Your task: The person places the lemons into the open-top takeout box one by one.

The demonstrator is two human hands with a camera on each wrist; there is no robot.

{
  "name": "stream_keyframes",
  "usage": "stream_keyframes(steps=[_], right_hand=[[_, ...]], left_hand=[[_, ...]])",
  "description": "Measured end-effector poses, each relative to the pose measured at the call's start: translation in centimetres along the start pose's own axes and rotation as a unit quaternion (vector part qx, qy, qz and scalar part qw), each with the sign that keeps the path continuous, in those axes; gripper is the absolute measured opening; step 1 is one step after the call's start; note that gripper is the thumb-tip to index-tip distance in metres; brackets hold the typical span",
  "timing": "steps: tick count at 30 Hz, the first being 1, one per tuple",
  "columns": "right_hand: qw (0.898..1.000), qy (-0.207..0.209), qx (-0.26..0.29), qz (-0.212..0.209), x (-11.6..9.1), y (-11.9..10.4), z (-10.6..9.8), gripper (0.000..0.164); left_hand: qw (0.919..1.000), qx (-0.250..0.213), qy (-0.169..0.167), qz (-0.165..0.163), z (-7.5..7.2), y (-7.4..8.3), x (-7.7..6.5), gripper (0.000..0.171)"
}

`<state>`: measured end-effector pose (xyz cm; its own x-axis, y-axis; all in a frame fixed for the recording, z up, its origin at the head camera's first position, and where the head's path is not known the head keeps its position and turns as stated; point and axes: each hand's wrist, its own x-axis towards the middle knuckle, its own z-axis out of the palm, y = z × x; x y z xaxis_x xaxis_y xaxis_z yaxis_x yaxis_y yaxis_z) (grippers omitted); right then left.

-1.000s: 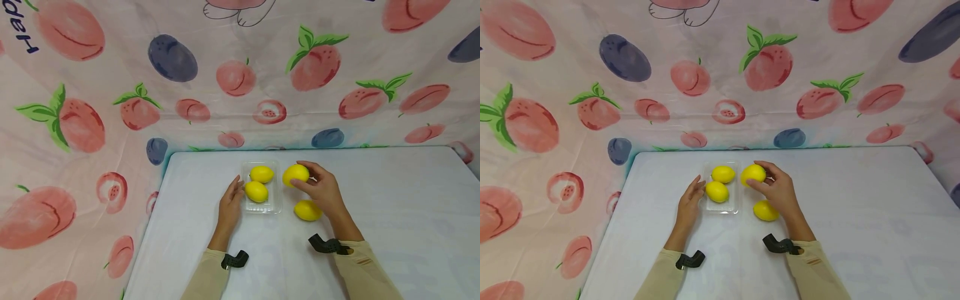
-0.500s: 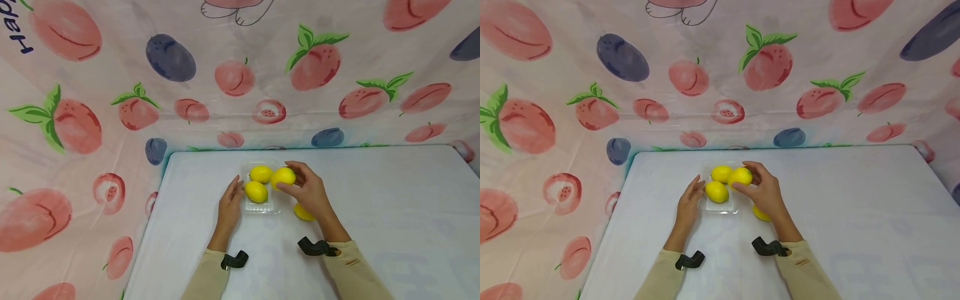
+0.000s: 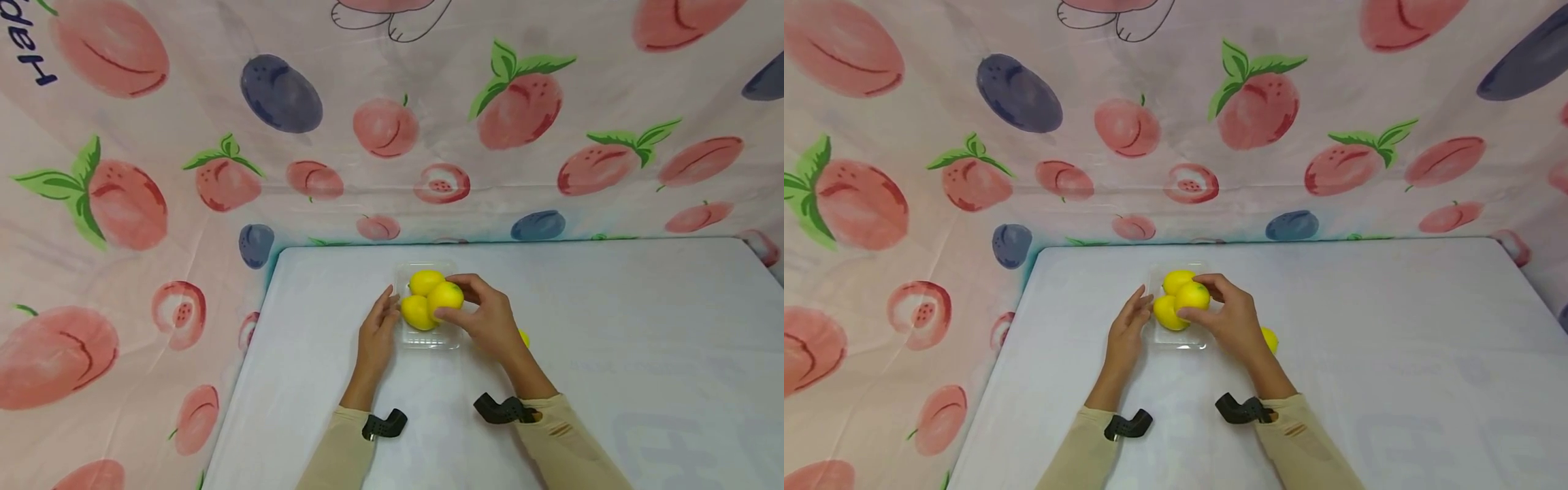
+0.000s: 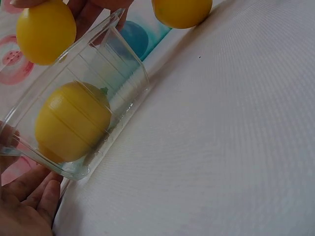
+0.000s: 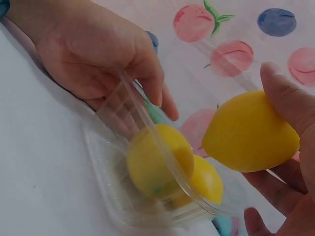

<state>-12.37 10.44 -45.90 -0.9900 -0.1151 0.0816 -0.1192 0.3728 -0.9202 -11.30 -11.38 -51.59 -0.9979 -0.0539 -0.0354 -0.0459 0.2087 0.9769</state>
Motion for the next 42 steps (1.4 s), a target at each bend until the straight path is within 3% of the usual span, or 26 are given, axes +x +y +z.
stream_keyframes(steps=[13,23,28,42], right_hand=[[0.997,-0.019,-0.065,-0.034,0.0,-0.7,2.2,0.059],[0.985,-0.008,-0.128,-0.117,-0.4,-0.7,3.4,0.062],[0.980,-0.014,-0.161,-0.120,-0.6,-0.5,4.0,0.063],[0.975,-0.003,-0.188,-0.121,-0.9,-0.6,4.8,0.065]], left_hand=[[1.0000,-0.002,0.004,-0.003,0.1,0.0,0.2,0.048],[1.0000,0.002,0.003,-0.008,0.2,0.1,0.1,0.047],[1.0000,0.004,0.002,-0.006,0.2,0.0,0.2,0.047],[0.9999,0.006,0.006,-0.008,0.2,0.2,0.1,0.047]])
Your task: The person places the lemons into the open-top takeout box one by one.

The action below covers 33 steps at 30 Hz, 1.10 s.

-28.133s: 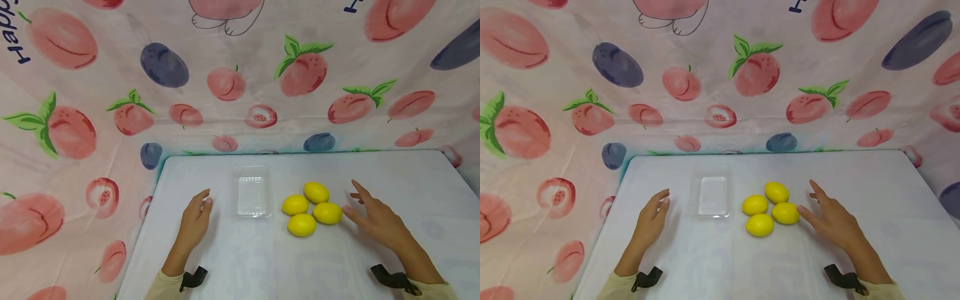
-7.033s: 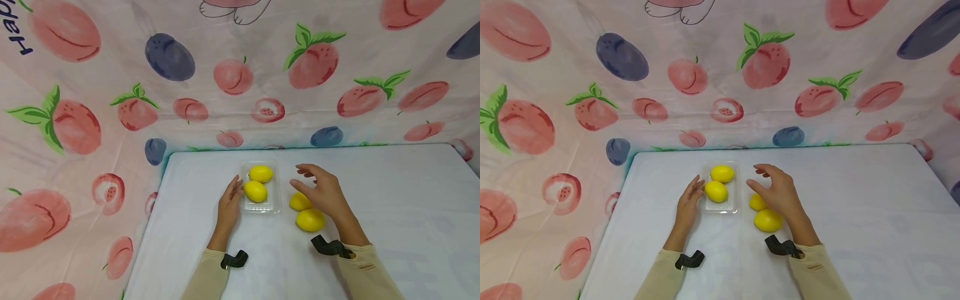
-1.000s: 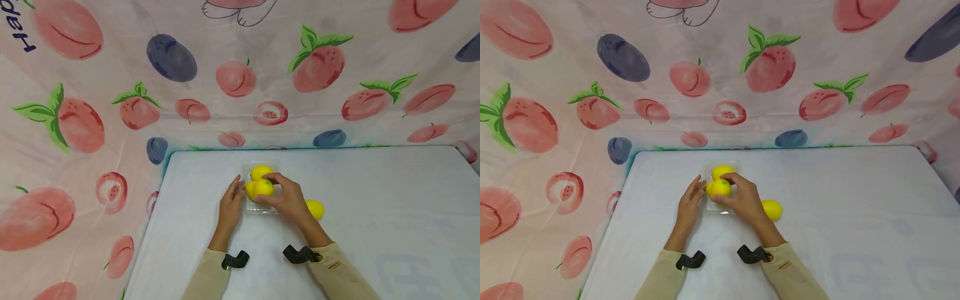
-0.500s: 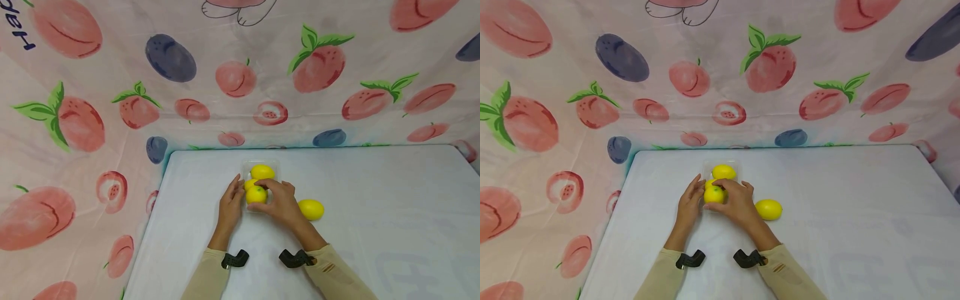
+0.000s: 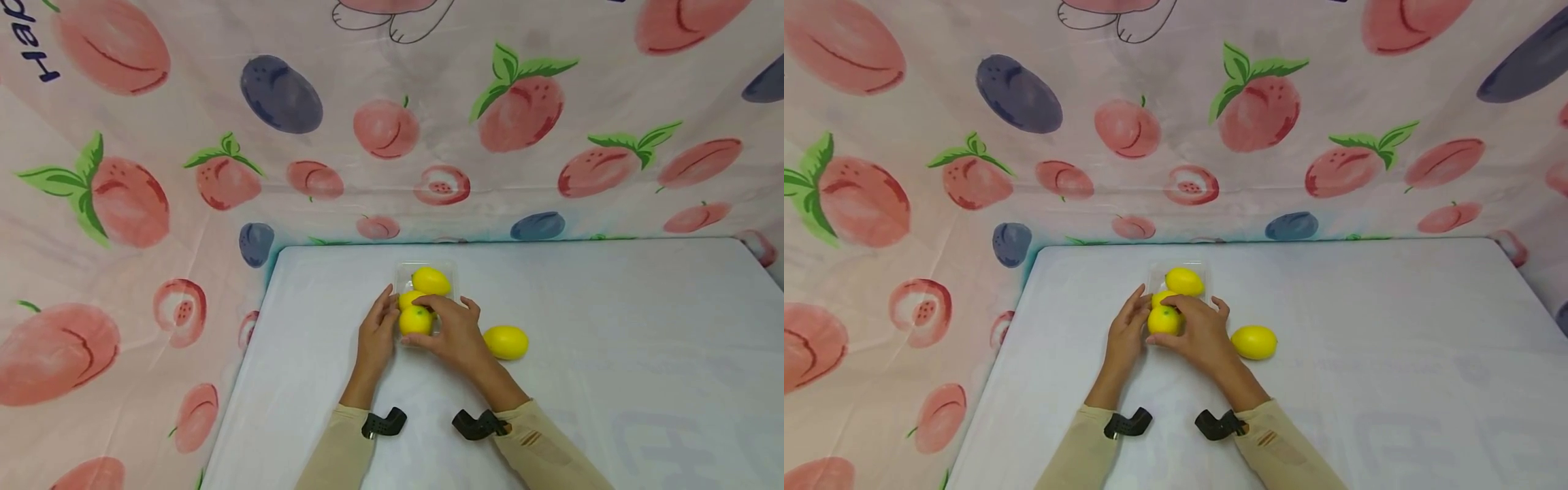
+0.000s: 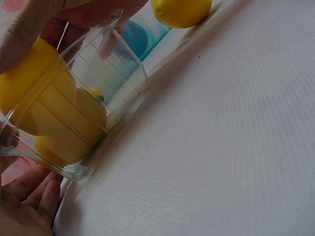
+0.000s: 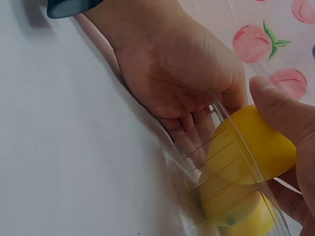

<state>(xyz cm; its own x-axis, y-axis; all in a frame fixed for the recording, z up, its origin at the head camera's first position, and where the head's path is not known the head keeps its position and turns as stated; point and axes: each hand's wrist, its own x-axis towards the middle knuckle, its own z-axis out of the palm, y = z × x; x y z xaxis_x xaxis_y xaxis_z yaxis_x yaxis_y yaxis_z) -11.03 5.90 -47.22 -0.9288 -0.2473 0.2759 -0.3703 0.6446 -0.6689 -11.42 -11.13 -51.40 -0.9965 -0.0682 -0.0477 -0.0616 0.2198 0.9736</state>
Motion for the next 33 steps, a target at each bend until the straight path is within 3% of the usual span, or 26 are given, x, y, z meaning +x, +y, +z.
stream_keyframes(steps=[14,23,33], right_hand=[[1.000,0.002,-0.024,0.019,-0.7,-0.5,0.9,0.066],[0.996,-0.001,-0.081,0.037,-1.2,-0.9,1.6,0.062],[0.996,0.004,-0.081,0.041,-1.6,-1.4,1.9,0.062]], left_hand=[[0.9999,-0.002,-0.010,0.007,-0.4,-0.1,-0.4,0.047],[0.9999,0.000,-0.016,0.000,-0.8,-0.4,-0.7,0.047],[0.9998,0.003,-0.022,-0.002,-1.3,-0.4,-1.0,0.047]])
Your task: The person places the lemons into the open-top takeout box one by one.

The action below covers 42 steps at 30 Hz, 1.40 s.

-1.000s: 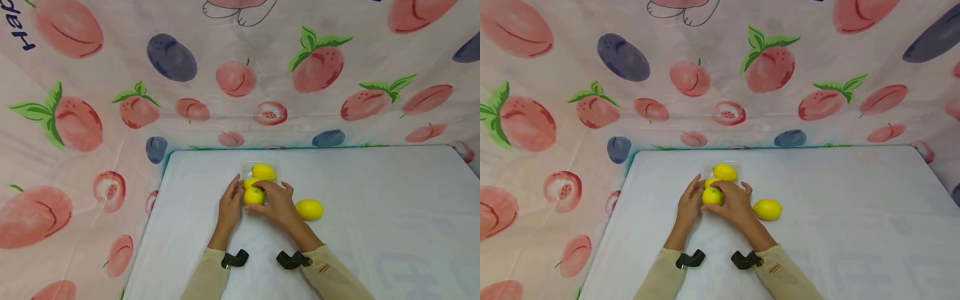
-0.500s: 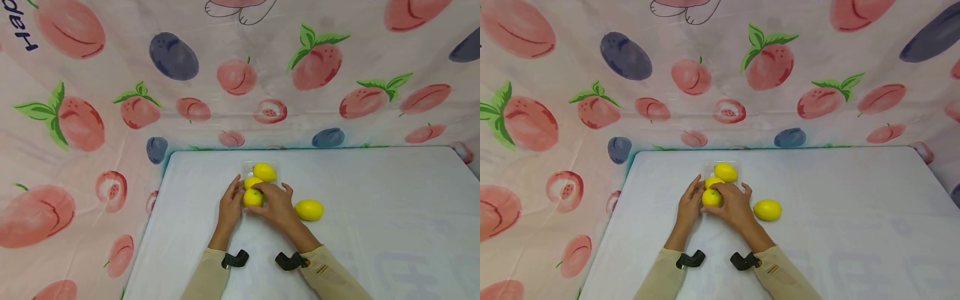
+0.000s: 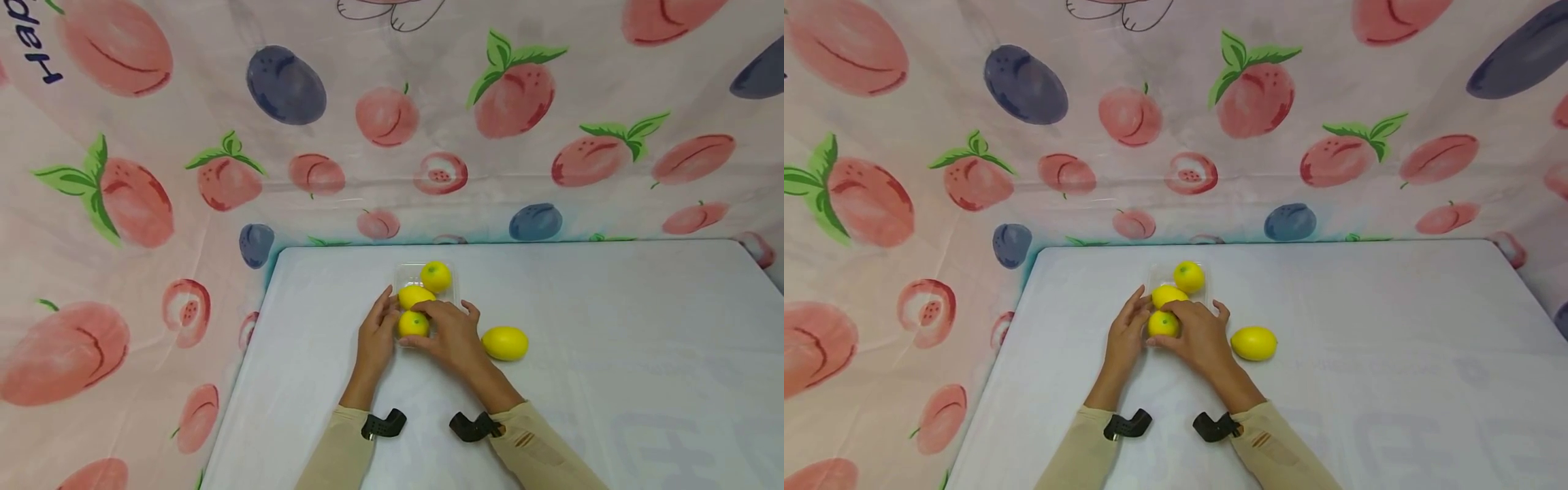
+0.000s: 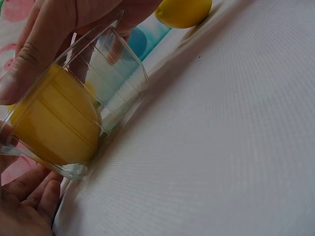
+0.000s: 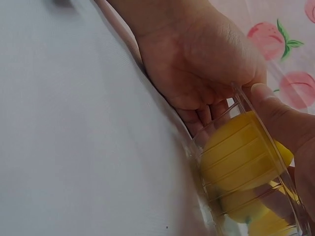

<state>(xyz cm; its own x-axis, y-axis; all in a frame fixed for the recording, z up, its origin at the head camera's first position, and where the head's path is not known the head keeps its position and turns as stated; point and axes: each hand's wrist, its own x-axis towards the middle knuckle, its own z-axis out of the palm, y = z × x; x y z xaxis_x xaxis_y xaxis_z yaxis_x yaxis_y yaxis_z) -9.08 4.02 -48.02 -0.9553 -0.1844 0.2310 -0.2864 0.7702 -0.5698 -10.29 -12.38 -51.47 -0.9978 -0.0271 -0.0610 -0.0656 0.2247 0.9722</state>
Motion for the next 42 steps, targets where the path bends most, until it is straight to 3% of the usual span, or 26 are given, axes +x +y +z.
stream_keyframes(steps=[4,13,30,42], right_hand=[[1.000,0.004,-0.001,-0.006,-0.1,-0.1,0.1,0.061],[1.000,-0.001,0.009,-0.013,-0.2,-0.1,0.2,0.041],[1.000,-0.010,0.026,0.001,0.3,0.7,-0.6,0.051],[0.999,-0.020,0.040,0.001,0.7,1.4,-1.7,0.050]], left_hand=[[1.0000,0.000,-0.001,0.003,-0.1,0.0,0.0,0.047],[0.9999,0.008,-0.003,0.014,-0.2,-0.1,0.1,0.048],[1.0000,-0.009,0.000,0.002,0.1,0.1,0.3,0.046],[0.9999,0.006,0.009,-0.006,0.6,0.8,0.5,0.048]])
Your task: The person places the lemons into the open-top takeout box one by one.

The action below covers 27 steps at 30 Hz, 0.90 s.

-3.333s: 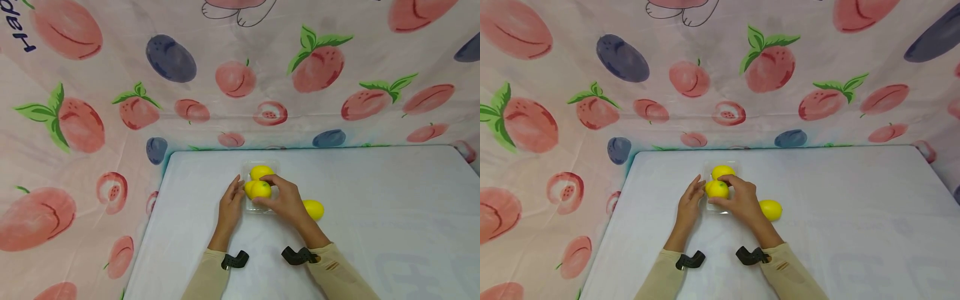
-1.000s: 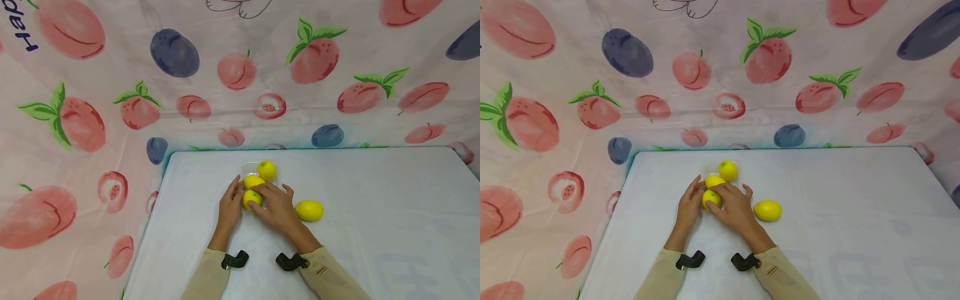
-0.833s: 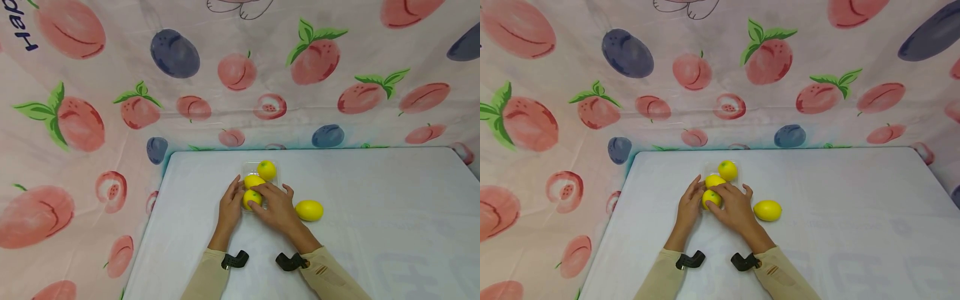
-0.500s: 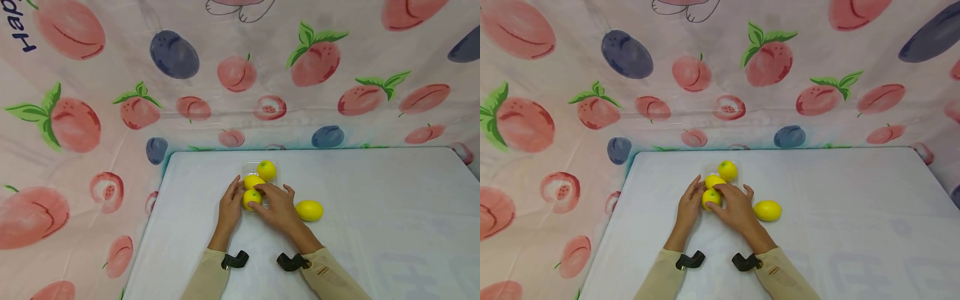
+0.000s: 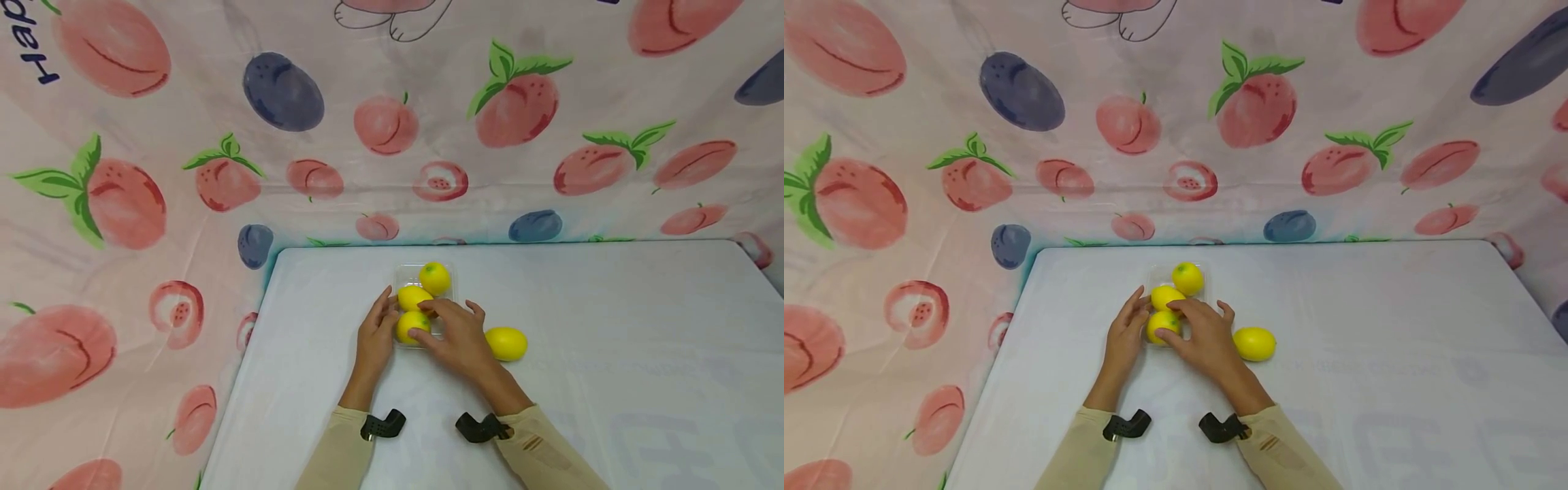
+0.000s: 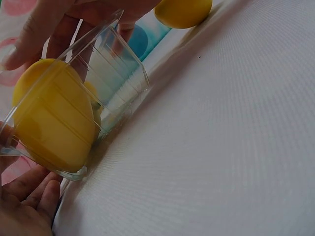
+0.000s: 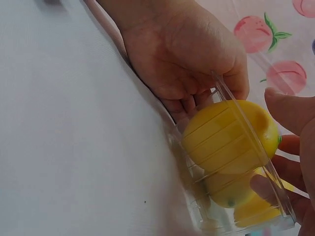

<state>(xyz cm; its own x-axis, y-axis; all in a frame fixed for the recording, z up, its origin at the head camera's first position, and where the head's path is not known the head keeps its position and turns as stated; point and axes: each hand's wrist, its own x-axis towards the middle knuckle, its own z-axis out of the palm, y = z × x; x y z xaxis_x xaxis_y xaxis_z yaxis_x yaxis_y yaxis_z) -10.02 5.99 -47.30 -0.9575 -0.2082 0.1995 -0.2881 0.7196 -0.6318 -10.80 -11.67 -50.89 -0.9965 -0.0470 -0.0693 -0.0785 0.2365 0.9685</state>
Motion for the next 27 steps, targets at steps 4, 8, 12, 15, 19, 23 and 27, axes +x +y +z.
stream_keyframes(steps=[4,8,12,15,19,23,27], right_hand=[[1.000,0.019,0.011,-0.009,-0.1,0.1,-0.4,0.049],[0.999,0.037,0.028,-0.021,-0.3,0.2,-1.2,0.048],[0.997,0.045,0.048,-0.036,-0.4,0.6,-2.3,0.048],[0.997,0.042,0.059,-0.034,-0.5,0.9,-3.2,0.050],[0.998,0.037,0.054,-0.010,-0.8,1.4,-4.7,0.051],[0.998,0.037,0.044,0.003,-1.0,2.4,-6.3,0.050],[0.999,0.021,0.038,0.017,-1.3,3.5,-7.7,0.052]], left_hand=[[1.0000,-0.005,0.002,-0.003,0.0,-0.1,0.1,0.047],[0.9999,-0.011,0.001,-0.003,0.0,-0.2,0.0,0.046],[0.9998,-0.020,-0.002,0.002,0.0,-0.3,0.1,0.046],[0.9998,-0.020,-0.001,-0.001,0.0,-0.3,0.1,0.047],[0.9999,-0.011,0.003,-0.008,0.1,-0.2,0.1,0.047],[0.9999,-0.006,0.002,-0.010,0.1,0.0,0.0,0.048],[0.9999,-0.006,0.004,-0.011,0.1,0.0,0.0,0.047]])
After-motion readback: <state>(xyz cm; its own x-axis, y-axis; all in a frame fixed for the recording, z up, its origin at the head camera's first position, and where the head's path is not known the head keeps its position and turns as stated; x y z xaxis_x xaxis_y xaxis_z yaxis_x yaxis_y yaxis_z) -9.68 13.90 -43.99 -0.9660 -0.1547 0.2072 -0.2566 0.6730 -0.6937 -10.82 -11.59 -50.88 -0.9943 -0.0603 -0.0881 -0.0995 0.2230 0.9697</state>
